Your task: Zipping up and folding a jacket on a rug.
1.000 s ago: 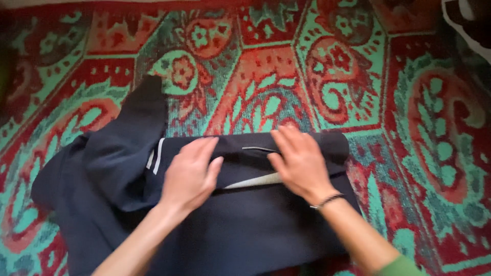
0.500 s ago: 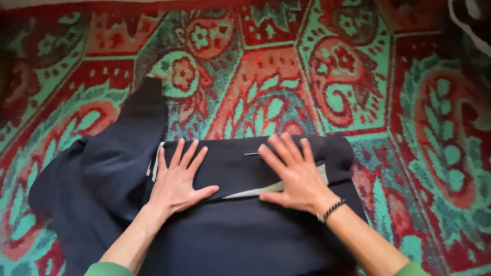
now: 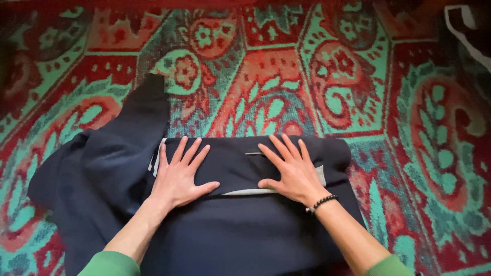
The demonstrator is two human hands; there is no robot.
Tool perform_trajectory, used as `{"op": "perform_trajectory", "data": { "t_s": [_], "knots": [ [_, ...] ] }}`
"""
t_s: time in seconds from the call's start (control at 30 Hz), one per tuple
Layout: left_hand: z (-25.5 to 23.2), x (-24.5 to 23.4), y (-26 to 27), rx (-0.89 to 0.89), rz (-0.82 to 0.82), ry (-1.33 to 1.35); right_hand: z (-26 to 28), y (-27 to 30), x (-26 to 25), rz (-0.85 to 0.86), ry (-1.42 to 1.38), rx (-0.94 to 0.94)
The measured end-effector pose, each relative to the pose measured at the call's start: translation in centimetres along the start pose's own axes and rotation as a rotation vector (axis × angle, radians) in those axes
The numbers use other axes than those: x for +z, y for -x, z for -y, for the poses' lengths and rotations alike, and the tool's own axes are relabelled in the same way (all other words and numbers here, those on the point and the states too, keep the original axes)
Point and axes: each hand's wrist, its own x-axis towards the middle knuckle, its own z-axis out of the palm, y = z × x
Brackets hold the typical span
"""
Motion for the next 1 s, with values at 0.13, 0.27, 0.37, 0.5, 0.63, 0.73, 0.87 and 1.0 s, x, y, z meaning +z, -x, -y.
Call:
{"op": "perform_trajectory", "data": {
  "t_s": [0.13, 0.27, 0.37, 0.5, 0.63, 0.73, 0.87, 1.0],
  "knots": [
    [-0.7, 0.4, 0.7, -0.018, -0.046, 0.050, -0.6, 0.1, 0.9, 0.036, 0.039, 0.032],
    [0.5, -2.3, 4.0, -0.086, -0.701, 0.365, 3.9, -3.0, 2.1, -0.242, -0.149, 0.103],
    [4.8, -5.2, 6.1, -0.333, -0.877, 0.181, 12.8, -8.1, 1.0, -0.259, -0.938, 0.438],
    [13.1, -4.9, 6.2, -0.886, -0.228, 0.547, 23.2, -14.5, 2.8, 0.224, -1.870, 0.839],
    [13.8, -6.6, 9.9, -0.923, -0.250, 0.869, 27.8, -16.2, 4.1, 0.128, -1.731, 1.014],
    [14.1, -5.9, 12.6, -0.802, -0.793, 0.824, 29.5, -12.2, 1.1, 0.056, -1.574, 0.350],
    [15.1, -4.9, 14.3, -0.751, -0.853, 1.147, 29.5, -9.0, 0.7, 0.327, -2.077, 0.571],
    [14.1, -5.8, 15.8, -0.558, -0.726, 1.508, 28.8, -6.6, 3.2, 0.301, -2.205, 0.072]
  ]
}}
